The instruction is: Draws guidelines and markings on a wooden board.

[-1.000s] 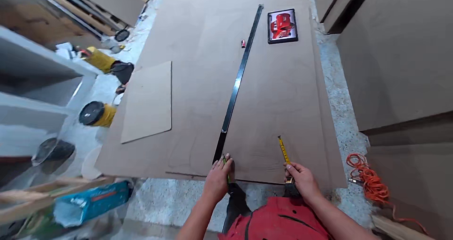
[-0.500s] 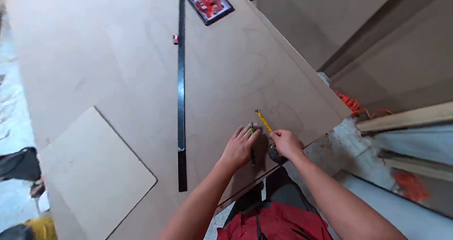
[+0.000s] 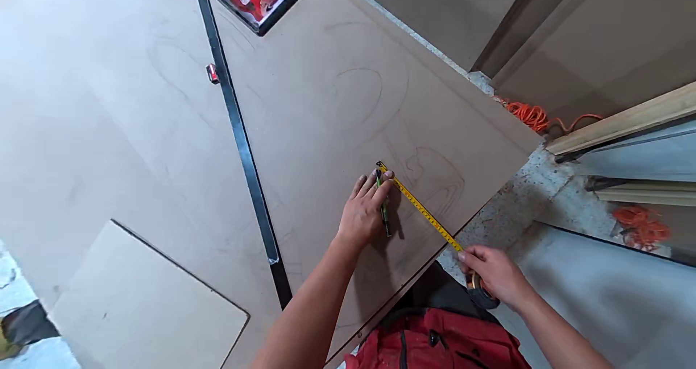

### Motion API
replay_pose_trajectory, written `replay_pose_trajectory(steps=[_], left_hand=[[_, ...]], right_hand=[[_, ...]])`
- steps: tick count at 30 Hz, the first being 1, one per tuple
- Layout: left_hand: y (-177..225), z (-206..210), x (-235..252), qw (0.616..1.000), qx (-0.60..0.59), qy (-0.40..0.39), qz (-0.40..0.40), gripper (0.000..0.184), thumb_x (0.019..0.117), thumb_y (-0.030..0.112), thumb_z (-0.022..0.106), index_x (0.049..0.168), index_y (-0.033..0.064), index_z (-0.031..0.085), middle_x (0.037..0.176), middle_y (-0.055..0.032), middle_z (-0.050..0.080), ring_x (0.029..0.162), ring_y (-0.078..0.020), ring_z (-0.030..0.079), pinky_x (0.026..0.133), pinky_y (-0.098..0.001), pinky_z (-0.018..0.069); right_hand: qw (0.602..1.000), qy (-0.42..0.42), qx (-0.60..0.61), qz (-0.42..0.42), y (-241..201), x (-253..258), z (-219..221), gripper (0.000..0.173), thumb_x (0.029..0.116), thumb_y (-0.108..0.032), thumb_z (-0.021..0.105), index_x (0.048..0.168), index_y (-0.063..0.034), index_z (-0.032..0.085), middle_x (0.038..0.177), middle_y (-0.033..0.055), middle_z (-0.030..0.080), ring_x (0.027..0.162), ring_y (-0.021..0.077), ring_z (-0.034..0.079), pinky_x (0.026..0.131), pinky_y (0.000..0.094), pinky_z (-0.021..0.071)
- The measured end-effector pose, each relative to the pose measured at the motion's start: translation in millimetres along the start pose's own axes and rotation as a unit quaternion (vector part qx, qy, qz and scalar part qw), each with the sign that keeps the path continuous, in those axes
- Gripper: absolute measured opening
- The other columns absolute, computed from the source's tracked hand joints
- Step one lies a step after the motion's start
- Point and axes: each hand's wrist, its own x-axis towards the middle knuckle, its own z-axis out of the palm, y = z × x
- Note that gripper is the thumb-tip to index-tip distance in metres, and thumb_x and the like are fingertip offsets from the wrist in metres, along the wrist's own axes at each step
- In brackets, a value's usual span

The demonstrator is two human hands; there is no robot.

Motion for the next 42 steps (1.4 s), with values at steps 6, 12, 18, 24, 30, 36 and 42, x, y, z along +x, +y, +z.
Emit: replay_pose_trajectory(steps=[6,12,18,24,30,36,42], left_hand=[[-1.3,9.8,1.2,0.999,-0.016,0.04,-0.023,0.045,0.1082,0.023,0.044,0.152,0.0147,0.051,0.163,0.0035,0.042,0.154,-0.018,0.031,0.128,-0.0428,0.0243],[-2.9,11.8,-0.6,0.998,-0.015,0.054,-0.018,0.044,0.1087,0.024,0.043,0.151,0.0144,0.052,0.162,0.0041,0.044,0.154,-0.0169,0.033,0.128,-0.0417,0.0245],[-3.9,12.5,-0.5,0.999,-0.015,0.049,-0.012,0.045,0.1086,0.025,0.042,0.151,0.0153,0.051,0.163,0.004,0.041,0.155,-0.0179,0.03,0.128,-0.0427,0.0235],[-3.2,11.4,-0.5,0.999,-0.019,0.044,-0.012,0.045,0.1075,0.025,0.045,0.151,0.0138,0.051,0.164,0.0027,0.04,0.154,-0.0189,0.031,0.128,-0.0432,0.0236],[-3.7,10.6,-1.5,0.999,-0.028,0.036,-0.018,0.046,0.1078,0.025,0.043,0.153,0.0165,0.05,0.164,0.0047,0.04,0.154,-0.0181,0.032,0.129,-0.0427,0.0221],[-5.5,13.3,-0.4,0.998,-0.025,0.052,-0.006,0.047,0.1071,0.025,0.044,0.152,0.0149,0.049,0.164,0.0035,0.04,0.154,-0.0185,0.033,0.128,-0.0434,0.0229],[-5.7,13.8,-0.1,0.998,-0.02,0.058,-0.002,0.047,0.1069,0.025,0.045,0.152,0.0137,0.05,0.163,0.002,0.041,0.154,-0.0194,0.033,0.128,-0.0445,0.023]], right_hand=[[0.999,0.022,0.022,-0.011,-3.5,7.5,14.8,0.024,0.1054,-0.033,0.059,0.107,-0.0178,0.077,0.091,-0.0044,0.076,0.082,0.0103,0.071,0.075,0.0314,0.0586],[0.997,0.068,0.035,-0.008,-8.0,7.5,25.8,0.018,0.104,-0.027,0.062,0.1,-0.0156,0.076,0.085,-0.0009,0.074,0.076,0.0137,0.07,0.069,0.0331,0.0579],[0.99,0.139,0.037,-0.004,-12.9,2.9,37.1,0.011,0.1008,-0.023,0.067,0.108,-0.0162,0.073,0.087,-0.0017,0.075,0.078,0.0129,0.072,0.071,0.0345,0.0619],[0.991,0.121,0.05,0.031,-16.4,5.5,32.7,0.015,0.1018,-0.026,0.067,0.105,-0.0175,0.078,0.087,-0.0021,0.077,0.078,0.0136,0.073,0.07,0.0362,0.0605],[0.989,0.126,0.081,0.015,-8.7,6.5,35.1,0.015,0.1016,-0.024,0.067,0.107,-0.0162,0.079,0.089,-0.0014,0.077,0.083,0.0136,0.074,0.077,0.0365,0.0614],[0.99,0.122,0.071,0.013,-11.6,7.4,31.5,0.015,0.1017,-0.025,0.066,0.104,-0.0183,0.08,0.086,-0.0028,0.077,0.08,0.0122,0.072,0.074,0.0355,0.0603],[0.99,0.134,0.048,0.01,-16.0,10.0,23.4,0.014,0.1019,-0.024,0.067,0.102,-0.0183,0.079,0.084,-0.0041,0.076,0.078,0.0104,0.072,0.074,0.0344,0.06]])
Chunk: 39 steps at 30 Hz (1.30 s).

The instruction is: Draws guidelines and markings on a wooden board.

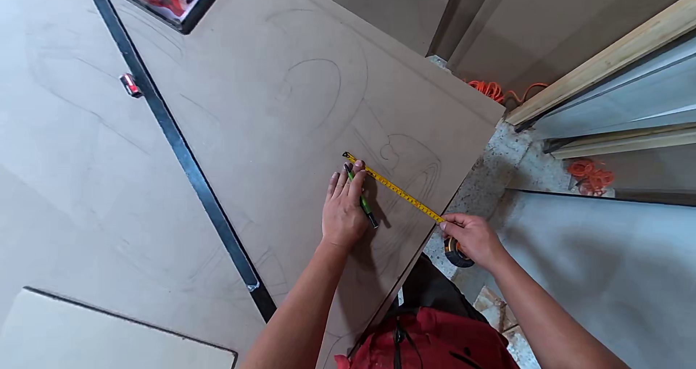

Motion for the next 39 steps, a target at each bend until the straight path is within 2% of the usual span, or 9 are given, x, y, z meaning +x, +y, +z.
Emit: replay_pose_trajectory(steps=[7,12,18,39], left_hand=[[-0.8,-2.0,2.0,0.999,0.019,-0.025,0.015,0.047,0.1081,0.025,0.043,0.154,0.0138,0.047,0.166,0.0022,0.038,0.155,-0.0213,0.029,0.129,-0.0469,0.0201],[-0.4,-2.0,3.4,0.999,0.023,-0.033,0.022,0.046,0.1085,0.024,0.042,0.153,0.0146,0.048,0.166,0.0027,0.036,0.156,-0.0215,0.027,0.129,-0.0484,0.0187],[-0.3,-2.3,4.4,0.999,0.015,-0.034,0.024,0.045,0.1086,0.023,0.04,0.153,0.0152,0.048,0.166,0.0027,0.036,0.157,-0.0217,0.025,0.129,-0.0492,0.0183],[-1.5,-0.5,4.7,0.999,0.019,-0.032,0.014,0.046,0.1087,0.025,0.041,0.153,0.016,0.048,0.166,0.004,0.036,0.157,-0.0197,0.026,0.129,-0.0466,0.0175]], right_hand=[[1.0,-0.008,0.005,-0.01,2.7,5.2,-3.8,0.014,0.1017,-0.025,0.067,0.1,-0.0191,0.079,0.082,-0.0036,0.075,0.076,0.0114,0.071,0.071,0.0342,0.0592],[1.0,-0.015,0.013,-0.019,3.8,7.6,-7.8,0.013,0.1018,-0.023,0.067,0.101,-0.017,0.079,0.084,-0.0016,0.075,0.078,0.0131,0.072,0.073,0.0356,0.0605],[0.999,-0.008,-0.013,-0.03,5.7,10.3,-10.1,0.015,0.1022,-0.026,0.066,0.102,-0.0188,0.079,0.084,-0.004,0.076,0.079,0.0114,0.072,0.076,0.0371,0.0608],[1.0,0.008,-0.001,-0.015,3.9,8.3,-6.6,0.014,0.1019,-0.025,0.066,0.101,-0.0205,0.08,0.083,-0.0047,0.076,0.076,0.0113,0.071,0.072,0.0363,0.0598]])
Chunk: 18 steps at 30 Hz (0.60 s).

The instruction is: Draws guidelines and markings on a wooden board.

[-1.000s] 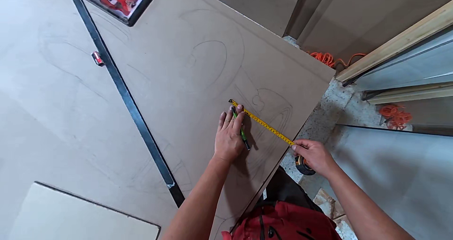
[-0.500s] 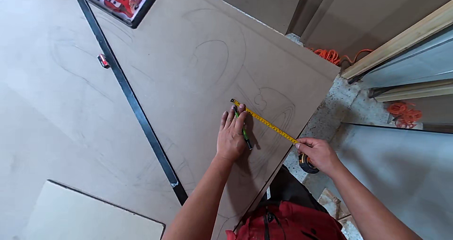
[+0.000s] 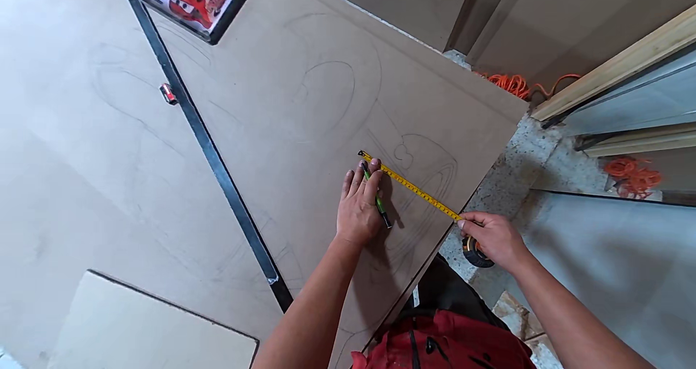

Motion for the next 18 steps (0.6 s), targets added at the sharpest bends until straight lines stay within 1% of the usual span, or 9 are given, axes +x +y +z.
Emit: replay_pose_trajectory(steps=[4,7,12,18], left_hand=[[0.1,1.6,1.0,1.0,-0.009,0.008,-0.005,0.046,0.107,0.022,0.042,0.152,0.0158,0.049,0.166,0.0049,0.038,0.156,-0.0178,0.027,0.129,-0.0456,0.0181],[3.2,-0.8,3.2,0.999,-0.029,0.005,-0.031,0.045,0.1061,0.021,0.046,0.151,0.0164,0.05,0.164,0.0068,0.039,0.155,-0.0148,0.028,0.13,-0.0438,0.0187],[4.0,-1.6,3.9,0.999,-0.029,0.007,-0.031,0.045,0.1064,0.021,0.045,0.151,0.0154,0.05,0.164,0.0059,0.04,0.154,-0.0151,0.03,0.129,-0.0438,0.0189],[5.5,-0.7,4.6,0.999,-0.032,0.005,-0.044,0.045,0.1068,0.023,0.044,0.151,0.0173,0.05,0.163,0.0073,0.041,0.155,-0.0146,0.029,0.13,-0.0433,0.0177]], right_hand=[[1.0,0.0,-0.003,0.001,-0.8,-0.4,-0.3,0.014,0.102,-0.024,0.067,0.099,-0.0207,0.08,0.082,-0.0049,0.075,0.074,0.0112,0.07,0.069,0.0362,0.0586],[1.0,0.0,-0.009,-0.007,-3.2,-1.7,-0.8,0.014,0.1017,-0.024,0.067,0.098,-0.0199,0.08,0.082,-0.0047,0.076,0.075,0.0114,0.071,0.071,0.0377,0.0595],[1.0,0.002,-0.018,0.002,-2.5,-0.4,-0.2,0.014,0.1015,-0.025,0.067,0.098,-0.0207,0.08,0.082,-0.0056,0.076,0.075,0.0108,0.071,0.071,0.0381,0.059],[1.0,0.009,-0.024,0.007,-5.5,-1.9,0.0,0.014,0.1013,-0.026,0.068,0.097,-0.0212,0.08,0.081,-0.0066,0.076,0.074,0.01,0.071,0.07,0.0373,0.0593]])
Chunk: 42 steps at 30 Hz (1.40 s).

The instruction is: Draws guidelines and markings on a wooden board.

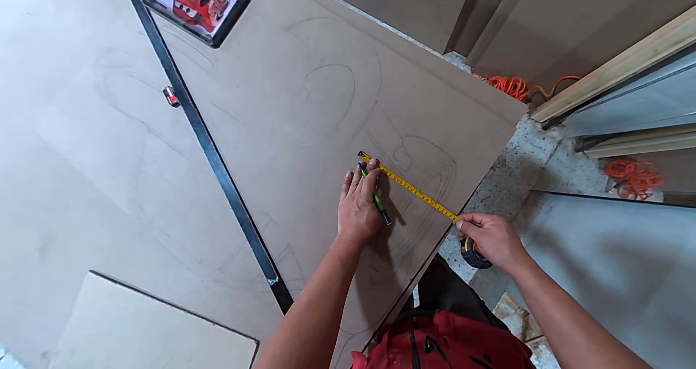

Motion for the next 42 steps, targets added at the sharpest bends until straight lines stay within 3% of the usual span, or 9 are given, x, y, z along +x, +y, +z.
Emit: replay_pose_trajectory(steps=[12,16,19,20,24,26,28,36,42], left_hand=[[-0.4,0.3,-0.4,1.0,-0.006,0.007,0.004,0.046,0.1065,0.023,0.045,0.152,0.0182,0.05,0.163,0.0079,0.042,0.155,-0.0131,0.029,0.13,-0.0436,0.0171],[0.5,-19.9,4.3,0.989,-0.146,-0.005,-0.026,0.051,0.1024,0.016,0.057,0.153,0.0175,0.049,0.157,0.0039,0.05,0.151,-0.0125,0.037,0.129,-0.0459,0.023],[1.0,-40.3,13.3,0.974,-0.226,0.008,-0.024,0.045,0.1105,0.033,0.044,0.15,0.0121,0.052,0.132,-0.0028,0.07,0.121,-0.013,0.066,0.104,-0.0409,0.0552],[2.8,-45.3,19.6,0.967,-0.253,0.013,-0.021,0.047,0.111,0.038,0.042,0.147,0.0101,0.055,0.119,-0.0041,0.074,0.107,-0.0127,0.071,0.095,-0.039,0.0599],[11.0,-57.2,53.8,0.934,-0.349,-0.056,-0.056,0.03,0.1054,0.031,0.058,0.119,0.0082,0.073,0.1,-0.0029,0.077,0.09,-0.0134,0.074,0.086,-0.038,0.0634],[12.3,-55.2,68.3,0.92,-0.374,-0.105,-0.061,0.017,0.0979,0.024,0.07,0.103,0.0089,0.076,0.088,-0.0014,0.077,0.078,-0.0124,0.074,0.076,-0.0358,0.0645],[10.9,-48.3,76.0,0.915,-0.366,-0.153,-0.069,0.011,0.0928,0.021,0.071,0.098,0.0116,0.075,0.082,0.0008,0.074,0.071,-0.0099,0.069,0.067,-0.0327,0.0595],[1.2,-36.8,80.8,0.92,-0.354,-0.157,-0.065,0.02,0.097,0.022,0.059,0.099,0.0129,0.076,0.089,0.0013,0.077,0.079,-0.01,0.073,0.073,-0.034,0.0623],[6.4,-42.5,54.0,0.982,-0.172,0.048,0.06,0.029,0.1075,0.022,0.053,0.127,0.0072,0.069,0.1,-0.0058,0.075,0.087,-0.0136,0.072,0.078,-0.0357,0.062]], right_hand=[[1.0,0.014,-0.006,0.003,-1.3,-2.9,3.4,0.013,0.1008,-0.025,0.069,0.095,-0.0217,0.08,0.081,-0.0072,0.076,0.073,0.0093,0.071,0.068,0.0373,0.0594],[1.0,0.007,-0.013,0.009,-2.2,-2.1,0.9,0.013,0.1008,-0.026,0.068,0.096,-0.0225,0.08,0.081,-0.008,0.076,0.072,0.0089,0.07,0.068,0.0368,0.0589],[1.0,0.005,-0.006,0.0,0.5,-2.4,-0.1,0.013,0.1004,-0.026,0.068,0.095,-0.0224,0.08,0.081,-0.007,0.076,0.073,0.0097,0.071,0.069,0.0392,0.0594],[1.0,0.005,-0.004,-0.002,1.6,-2.4,0.1,0.013,0.1003,-0.026,0.068,0.095,-0.0226,0.08,0.082,-0.0071,0.076,0.074,0.0097,0.071,0.07,0.0396,0.0599],[1.0,0.009,0.002,0.003,0.2,-2.7,1.1,0.013,0.1,-0.026,0.069,0.094,-0.0221,0.08,0.081,-0.0066,0.076,0.074,0.0108,0.071,0.07,0.0408,0.0598],[1.0,0.009,-0.002,0.011,-1.6,-2.5,1.4,0.013,0.1002,-0.026,0.069,0.094,-0.0227,0.08,0.08,-0.0073,0.076,0.073,0.0101,0.071,0.068,0.0397,0.0599],[1.0,0.008,-0.01,0.018,-3.8,-2.7,0.8,0.013,0.1002,-0.027,0.069,0.095,-0.023,0.08,0.08,-0.0083,0.075,0.071,0.0091,0.071,0.067,0.0385,0.0594],[0.999,0.007,-0.016,0.03,-7.7,-4.3,1.4,0.013,0.1008,-0.026,0.068,0.095,-0.0231,0.079,0.08,-0.0091,0.075,0.071,0.0076,0.069,0.066,0.0371,0.0579],[1.0,0.009,-0.009,0.024,-5.5,-3.9,1.7,0.013,0.1006,-0.025,0.068,0.094,-0.0229,0.079,0.079,-0.0086,0.075,0.068,0.0078,0.069,0.062,0.0348,0.058]])
